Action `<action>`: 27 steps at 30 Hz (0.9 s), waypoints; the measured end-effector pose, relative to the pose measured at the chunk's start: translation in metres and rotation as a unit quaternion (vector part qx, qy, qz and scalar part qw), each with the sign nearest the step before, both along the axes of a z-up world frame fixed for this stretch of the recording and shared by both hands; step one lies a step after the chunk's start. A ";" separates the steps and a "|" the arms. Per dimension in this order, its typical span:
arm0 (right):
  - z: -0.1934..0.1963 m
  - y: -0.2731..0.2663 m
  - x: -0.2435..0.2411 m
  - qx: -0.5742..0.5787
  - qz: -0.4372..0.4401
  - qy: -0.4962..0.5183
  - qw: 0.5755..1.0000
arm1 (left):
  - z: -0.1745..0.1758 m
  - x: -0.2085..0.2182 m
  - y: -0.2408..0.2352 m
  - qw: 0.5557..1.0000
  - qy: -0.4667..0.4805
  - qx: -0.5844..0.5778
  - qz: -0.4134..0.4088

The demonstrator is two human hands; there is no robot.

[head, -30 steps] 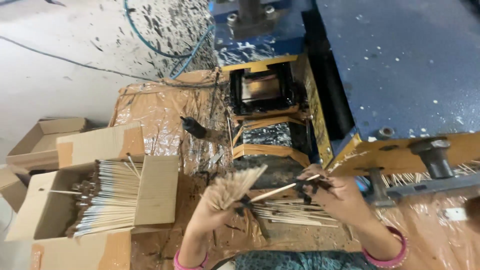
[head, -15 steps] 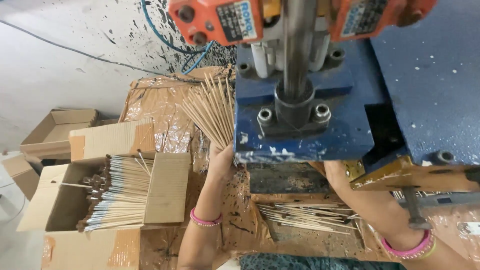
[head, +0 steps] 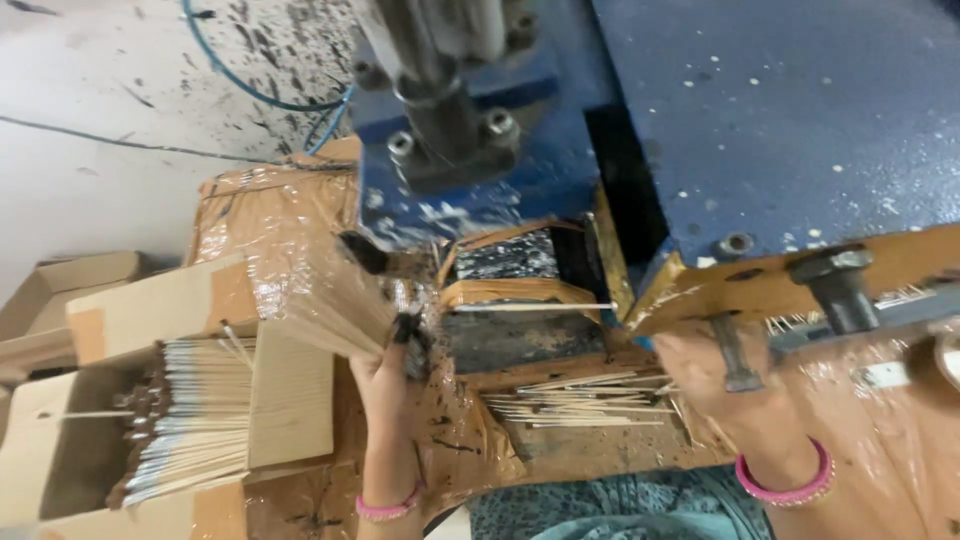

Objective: Using a machine to produce incense sticks by feeding raw sticks and removing coated ones.

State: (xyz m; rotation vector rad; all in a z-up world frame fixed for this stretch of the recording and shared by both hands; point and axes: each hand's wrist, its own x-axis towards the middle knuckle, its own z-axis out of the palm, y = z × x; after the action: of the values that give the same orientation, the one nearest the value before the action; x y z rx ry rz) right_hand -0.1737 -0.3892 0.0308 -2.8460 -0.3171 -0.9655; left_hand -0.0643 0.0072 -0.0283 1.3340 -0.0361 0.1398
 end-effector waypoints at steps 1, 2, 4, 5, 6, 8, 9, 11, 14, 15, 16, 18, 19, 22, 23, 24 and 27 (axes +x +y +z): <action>-0.031 -0.026 -0.017 0.107 -0.051 0.008 0.993 | -0.021 -0.010 0.010 1.000 0.001 -0.006 0.010; -0.060 -0.051 -0.037 0.210 -0.105 0.011 0.972 | -0.041 -0.019 0.020 1.000 0.002 -0.012 0.018; -0.051 -0.068 -0.052 0.241 -0.164 -0.015 0.956 | -0.069 -0.043 0.029 0.998 0.043 -0.056 -0.003; -0.044 -0.074 -0.058 0.274 -0.206 -0.050 0.938 | -0.080 -0.054 0.036 0.993 0.074 -0.096 -0.009; -0.033 -0.065 -0.056 0.271 -0.211 -0.049 0.938 | -0.079 -0.061 0.032 0.992 0.078 -0.098 -0.014; -0.008 -0.040 -0.046 0.185 -0.166 -0.047 0.967 | -0.071 -0.076 0.030 0.992 0.068 0.096 0.056; -0.008 -0.025 -0.044 0.185 -0.164 -0.047 0.968 | -0.084 -0.077 0.029 0.991 0.068 0.095 0.058; -0.009 0.014 -0.037 0.484 0.054 0.164 0.858 | -0.105 -0.088 0.038 0.977 0.111 0.129 -0.130; -0.025 0.051 -0.015 0.590 0.202 0.232 0.747 | 0.007 -0.071 -0.019 0.936 -0.092 0.193 -0.278; -0.013 0.057 -0.008 0.585 0.219 0.236 0.744 | 0.035 -0.061 -0.018 0.940 -0.094 0.198 -0.261; -0.001 0.060 -0.003 0.576 0.241 0.225 0.748 | 0.062 -0.051 -0.019 0.944 -0.109 0.152 -0.274; 0.022 0.066 0.018 0.561 0.274 0.215 0.751 | 0.070 -0.027 0.003 0.946 -0.129 0.107 -0.276; 0.032 0.070 0.033 0.495 0.285 0.210 0.794 | 0.051 -0.012 0.025 0.956 -0.146 0.102 -0.235; -0.007 0.080 0.085 0.325 0.261 0.144 0.898 | 0.050 0.029 0.038 0.979 -0.103 0.078 -0.157; -0.031 0.082 0.107 0.219 0.222 0.076 0.947 | 0.061 0.045 0.032 0.989 -0.047 0.061 -0.124; -0.028 0.086 0.108 0.218 0.224 0.077 0.947 | 0.058 0.054 0.025 0.990 -0.046 0.060 -0.122; -0.028 0.083 0.116 0.110 0.120 -0.036 0.986 | 0.048 0.081 0.003 0.992 -0.012 0.118 -0.030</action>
State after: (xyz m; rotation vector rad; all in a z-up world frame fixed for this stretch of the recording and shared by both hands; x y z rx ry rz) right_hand -0.0580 -0.3063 0.0024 -2.5088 -0.5130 -0.9885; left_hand 0.0170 0.0104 0.0197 1.5666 -0.1157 0.1025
